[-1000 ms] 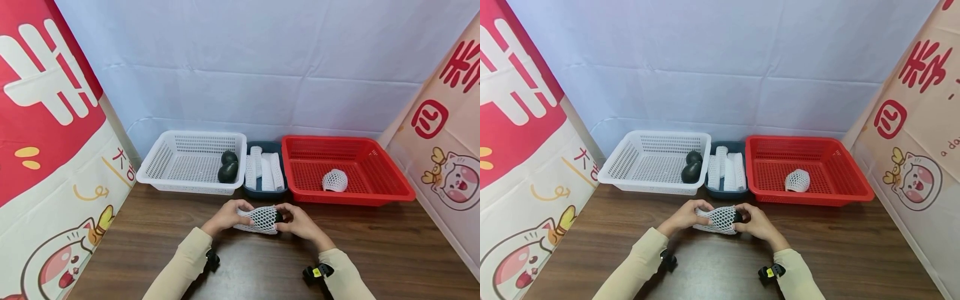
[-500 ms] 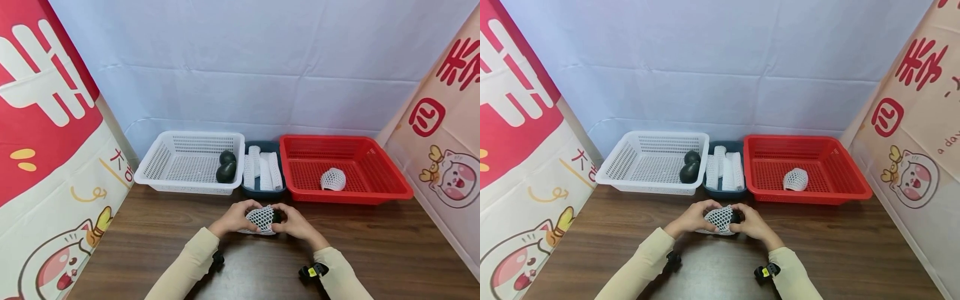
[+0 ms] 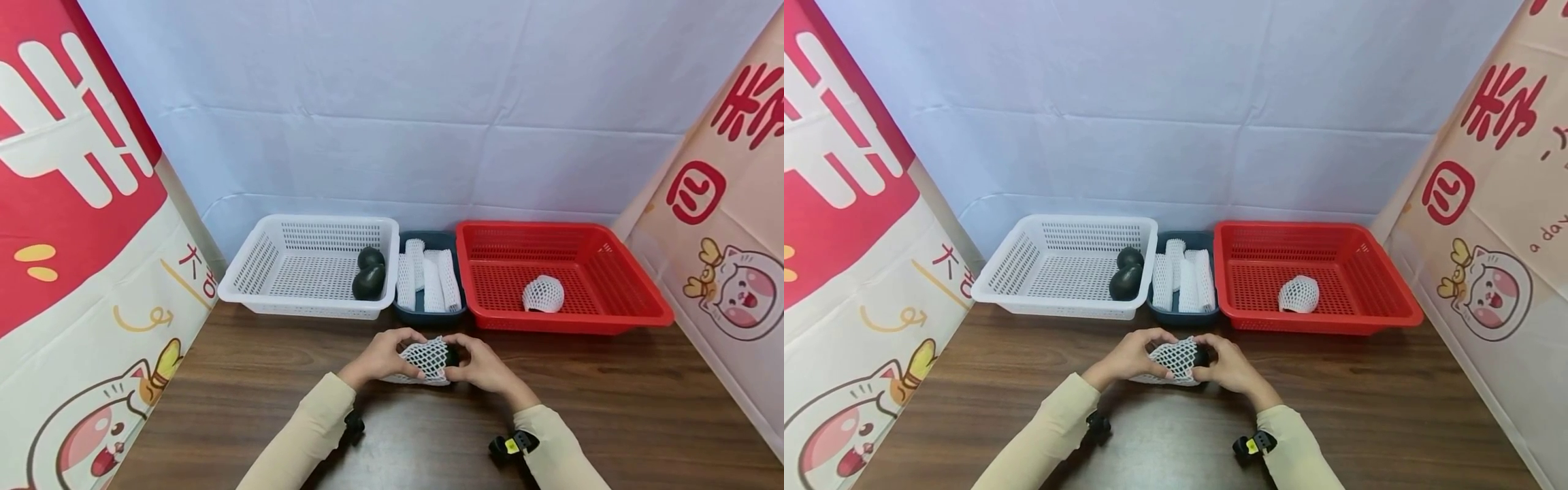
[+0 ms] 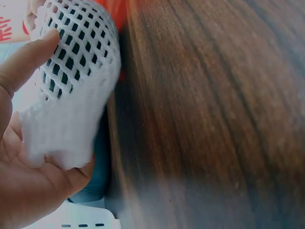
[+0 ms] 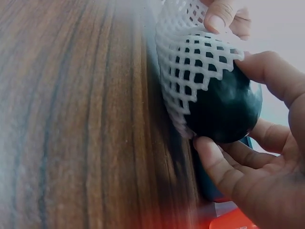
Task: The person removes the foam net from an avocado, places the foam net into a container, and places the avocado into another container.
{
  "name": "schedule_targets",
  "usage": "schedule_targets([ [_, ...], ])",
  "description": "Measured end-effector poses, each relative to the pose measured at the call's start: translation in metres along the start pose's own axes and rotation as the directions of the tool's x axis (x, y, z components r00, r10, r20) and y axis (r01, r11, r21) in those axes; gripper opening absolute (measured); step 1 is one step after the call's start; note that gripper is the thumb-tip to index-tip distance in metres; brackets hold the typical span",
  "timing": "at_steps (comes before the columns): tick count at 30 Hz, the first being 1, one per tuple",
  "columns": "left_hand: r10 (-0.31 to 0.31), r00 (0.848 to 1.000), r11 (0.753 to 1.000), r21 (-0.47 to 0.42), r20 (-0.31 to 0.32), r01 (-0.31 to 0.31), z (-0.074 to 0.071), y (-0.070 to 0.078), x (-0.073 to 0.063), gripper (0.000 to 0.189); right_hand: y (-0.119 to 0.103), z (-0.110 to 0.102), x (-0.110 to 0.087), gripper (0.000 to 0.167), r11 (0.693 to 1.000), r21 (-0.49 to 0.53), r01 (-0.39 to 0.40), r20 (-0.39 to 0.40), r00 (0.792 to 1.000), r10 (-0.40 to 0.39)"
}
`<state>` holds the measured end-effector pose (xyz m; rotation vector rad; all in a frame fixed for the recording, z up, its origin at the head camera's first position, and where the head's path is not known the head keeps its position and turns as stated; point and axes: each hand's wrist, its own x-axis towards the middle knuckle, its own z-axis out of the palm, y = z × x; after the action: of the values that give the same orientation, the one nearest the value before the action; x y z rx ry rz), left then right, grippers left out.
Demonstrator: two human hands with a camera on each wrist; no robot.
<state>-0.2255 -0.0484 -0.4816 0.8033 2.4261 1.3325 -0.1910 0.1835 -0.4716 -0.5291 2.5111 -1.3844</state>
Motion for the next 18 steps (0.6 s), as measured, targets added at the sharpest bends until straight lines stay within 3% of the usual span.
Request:
schedule_targets([
  [7,0.018,0.999,0.999,0.028,-0.043,-0.017,-0.005,0.0,-0.003,0.047,-0.029,-0.007,-0.011,0.047,0.999,0.024,0.035,0.005,0.999,-0.035],
  [14,0.027,0.998,0.999,0.033,-0.056,-0.026,-0.011,-0.005,-0.007,0.038,0.01,-0.004,-0.003,0.054,0.999,0.008,0.036,-0.03,0.999,-0.036],
  [18,0.026,0.999,0.999,0.035,-0.048,-0.024,-0.013,-0.008,-0.009,0.037,0.01,-0.006,-0.005,0.054,1.0,0.021,0.014,-0.034,0.999,-0.013],
])
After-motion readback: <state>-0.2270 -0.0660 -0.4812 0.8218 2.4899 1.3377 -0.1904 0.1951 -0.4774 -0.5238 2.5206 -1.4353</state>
